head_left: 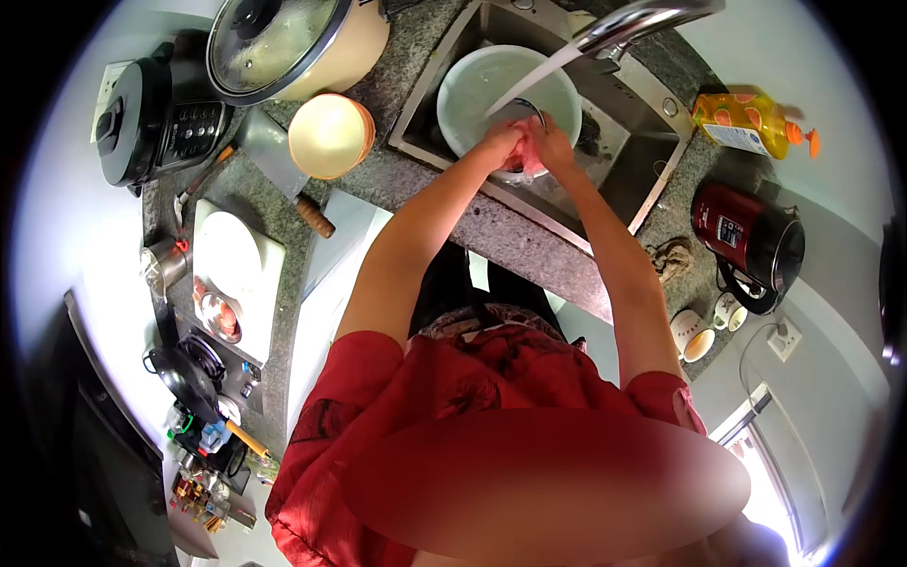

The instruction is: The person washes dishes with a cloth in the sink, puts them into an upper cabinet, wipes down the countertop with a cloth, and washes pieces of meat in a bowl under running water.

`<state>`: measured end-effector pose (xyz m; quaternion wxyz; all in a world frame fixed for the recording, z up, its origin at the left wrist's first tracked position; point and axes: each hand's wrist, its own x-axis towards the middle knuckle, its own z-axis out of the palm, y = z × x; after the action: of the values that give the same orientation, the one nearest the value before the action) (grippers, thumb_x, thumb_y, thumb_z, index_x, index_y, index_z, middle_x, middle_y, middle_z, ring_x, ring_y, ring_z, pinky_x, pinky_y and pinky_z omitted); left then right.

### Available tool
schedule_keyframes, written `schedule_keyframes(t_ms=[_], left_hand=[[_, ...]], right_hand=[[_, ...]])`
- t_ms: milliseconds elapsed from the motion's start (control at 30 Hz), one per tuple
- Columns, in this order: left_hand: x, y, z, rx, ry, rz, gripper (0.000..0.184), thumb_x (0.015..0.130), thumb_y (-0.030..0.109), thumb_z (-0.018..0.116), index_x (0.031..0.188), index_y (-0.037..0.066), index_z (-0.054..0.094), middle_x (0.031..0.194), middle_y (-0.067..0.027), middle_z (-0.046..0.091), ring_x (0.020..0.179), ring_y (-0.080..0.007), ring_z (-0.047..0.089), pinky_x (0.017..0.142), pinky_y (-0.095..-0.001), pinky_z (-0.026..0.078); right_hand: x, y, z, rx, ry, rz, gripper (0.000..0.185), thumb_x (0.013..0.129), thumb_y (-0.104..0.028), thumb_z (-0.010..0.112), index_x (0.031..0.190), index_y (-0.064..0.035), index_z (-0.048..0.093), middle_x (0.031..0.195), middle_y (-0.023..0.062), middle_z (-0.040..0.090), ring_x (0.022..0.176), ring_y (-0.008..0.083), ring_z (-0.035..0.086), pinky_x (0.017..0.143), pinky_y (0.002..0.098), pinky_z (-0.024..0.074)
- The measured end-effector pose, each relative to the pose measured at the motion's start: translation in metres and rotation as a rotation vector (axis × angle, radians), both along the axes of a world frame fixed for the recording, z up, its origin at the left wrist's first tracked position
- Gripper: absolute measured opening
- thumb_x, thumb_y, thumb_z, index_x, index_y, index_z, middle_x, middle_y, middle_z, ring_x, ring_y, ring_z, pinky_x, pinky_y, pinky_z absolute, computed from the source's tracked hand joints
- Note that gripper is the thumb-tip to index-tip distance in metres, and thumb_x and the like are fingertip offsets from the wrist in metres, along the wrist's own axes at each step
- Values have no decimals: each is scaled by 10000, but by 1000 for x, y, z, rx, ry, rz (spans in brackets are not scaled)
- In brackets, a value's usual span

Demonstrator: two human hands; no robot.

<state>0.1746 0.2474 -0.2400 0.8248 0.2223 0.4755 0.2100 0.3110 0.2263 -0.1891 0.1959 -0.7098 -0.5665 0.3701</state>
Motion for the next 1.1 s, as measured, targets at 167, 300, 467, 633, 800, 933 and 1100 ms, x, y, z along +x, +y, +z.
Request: schedule_keyframes(t_ms=[167, 300, 467, 633, 800, 933, 1100], left_hand=[[24, 8, 38, 531, 519, 82, 198, 851, 147, 518, 1004, 49, 595, 925, -97, 631, 783, -231, 614, 705, -371, 502], [14, -4, 38, 1030, 1346, -625, 128, 726, 221, 645, 802, 128, 689, 884, -124, 659, 878, -290, 625, 758, -396, 469], [-16, -37, 68, 925, 1116, -534, 123, 725, 238, 664, 832, 201, 713, 1073, -64, 612, 1118, -298, 487, 925, -491, 305], [-15, -61, 133, 1371, 818, -61, 191, 735, 241, 679, 885, 123, 671, 1218, -77, 531, 1163, -331, 425, 926, -510, 302], [19, -70, 160, 1562, 777, -141, 223, 754, 258, 672, 923, 117, 639, 1379, -82, 397, 1249, -375, 351, 956, -637, 226], [34, -32, 157, 1540, 909, 34, 248, 793, 260, 616, 1001, 126, 601, 1305, -97, 473, 1217, -300, 420, 955, -540, 307], [27, 39, 112, 699, 445, -6, 195, 874, 279, 469, 903, 109, 560, 937, -93, 563, 868, -226, 536, 734, -371, 410]], right_hand=[[4, -15, 45, -20, 9, -81, 497, 931, -405, 388, 1318, -93, 388, 1010, 314, 580, 914, 481, 564, 829, 504, 435], [24, -19, 39, 230, -317, 69, 460, 889, -259, 498, 1316, -117, 402, 1139, 291, 503, 1020, 445, 515, 883, 450, 422], [45, -32, 69, 241, 237, -469, 342, 868, -77, 509, 1205, -36, 476, 1074, 190, 541, 924, 332, 589, 717, 351, 514], [57, -50, 10, -520, 1635, -689, 263, 893, -95, 458, 1144, -34, 503, 961, 125, 589, 802, 184, 610, 447, 241, 486], [-4, -53, 18, -380, 1412, -601, 246, 947, -177, 381, 1048, -36, 554, 871, 89, 598, 638, 156, 549, 464, 202, 442], [-9, -59, 36, -823, 1505, -942, 172, 928, -114, 358, 825, -89, 493, 609, -9, 413, 444, 74, 313, 386, 186, 248], [5, -79, 61, -893, 1660, -638, 191, 923, -121, 370, 734, -118, 399, 566, -40, 276, 460, 54, 219, 391, 206, 176]])
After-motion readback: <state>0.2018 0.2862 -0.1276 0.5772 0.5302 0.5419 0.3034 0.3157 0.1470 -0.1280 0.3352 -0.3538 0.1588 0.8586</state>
